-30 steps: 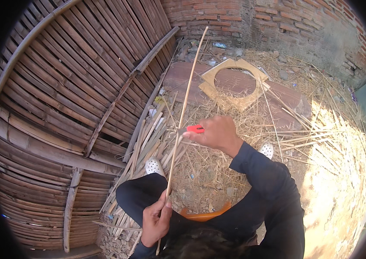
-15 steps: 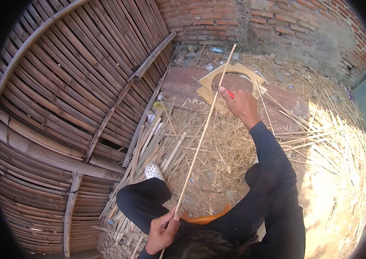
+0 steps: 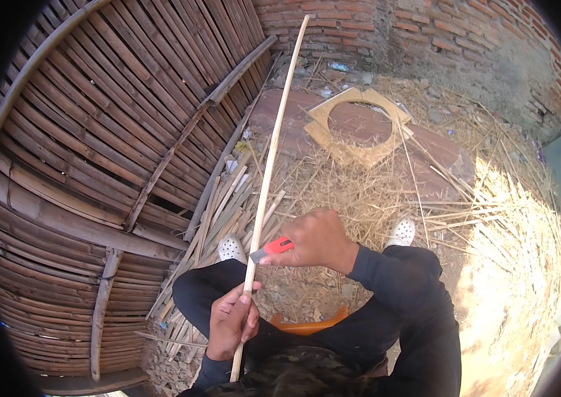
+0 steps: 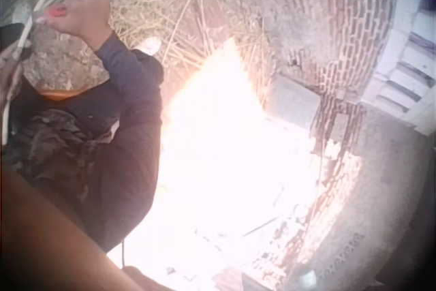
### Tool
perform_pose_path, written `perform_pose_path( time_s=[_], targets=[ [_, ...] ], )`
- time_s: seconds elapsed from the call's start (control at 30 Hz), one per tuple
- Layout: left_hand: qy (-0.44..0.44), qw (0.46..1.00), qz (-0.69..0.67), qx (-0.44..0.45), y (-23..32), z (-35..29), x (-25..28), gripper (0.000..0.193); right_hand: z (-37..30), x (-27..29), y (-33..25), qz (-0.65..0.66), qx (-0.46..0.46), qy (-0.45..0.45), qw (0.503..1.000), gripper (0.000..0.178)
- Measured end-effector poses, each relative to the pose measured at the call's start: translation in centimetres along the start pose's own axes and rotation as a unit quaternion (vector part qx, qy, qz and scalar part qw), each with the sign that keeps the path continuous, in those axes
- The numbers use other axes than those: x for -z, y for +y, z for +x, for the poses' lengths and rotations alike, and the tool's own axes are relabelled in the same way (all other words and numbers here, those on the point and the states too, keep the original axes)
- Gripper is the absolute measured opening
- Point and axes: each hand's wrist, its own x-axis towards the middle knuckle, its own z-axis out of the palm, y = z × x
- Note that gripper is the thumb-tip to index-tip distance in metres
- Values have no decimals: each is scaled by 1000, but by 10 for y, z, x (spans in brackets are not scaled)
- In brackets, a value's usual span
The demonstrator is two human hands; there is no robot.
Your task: The person sits on the ground and uses a red utility knife to shave a long bamboo stick. They hold the stick with one hand and scrape the blade along its length to remove the outer layer, producing thin shavings that fall to the floor.
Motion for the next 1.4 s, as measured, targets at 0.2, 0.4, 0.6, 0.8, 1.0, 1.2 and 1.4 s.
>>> perform_pose_path(
  time_s=[0.2, 0.4, 0.6, 0.8, 1.0, 1.2, 1.4],
  targets=[
    [-11, 999, -37, 19, -3, 7, -2, 30, -3, -11, -1, 4, 21, 32, 999, 68],
    [-24, 996, -71, 51, -10, 1, 0, 30, 6, -5, 28, -6, -87, 17, 996, 66],
    [-91, 956, -270, 71, -14, 4, 6, 35, 10, 3, 23, -13, -34, -21, 999, 66],
    [-70, 970, -217, 83, -17, 8, 6, 35, -3, -6, -2, -5, -16, -28, 999, 67],
    [-13, 995, -85, 47, -5, -4, 1, 32, 4, -9, 6, 21, -52, 2, 998, 68],
    [-26, 990, -115, 74, -4, -11, -1, 32, 15, 3, 25, -18, -53, 11, 998, 67],
    [-42, 989, -115, 77, -5, -3, -4, 32, -2, -2, 7, 10, 1, 26, 1000, 69]
  ],
)
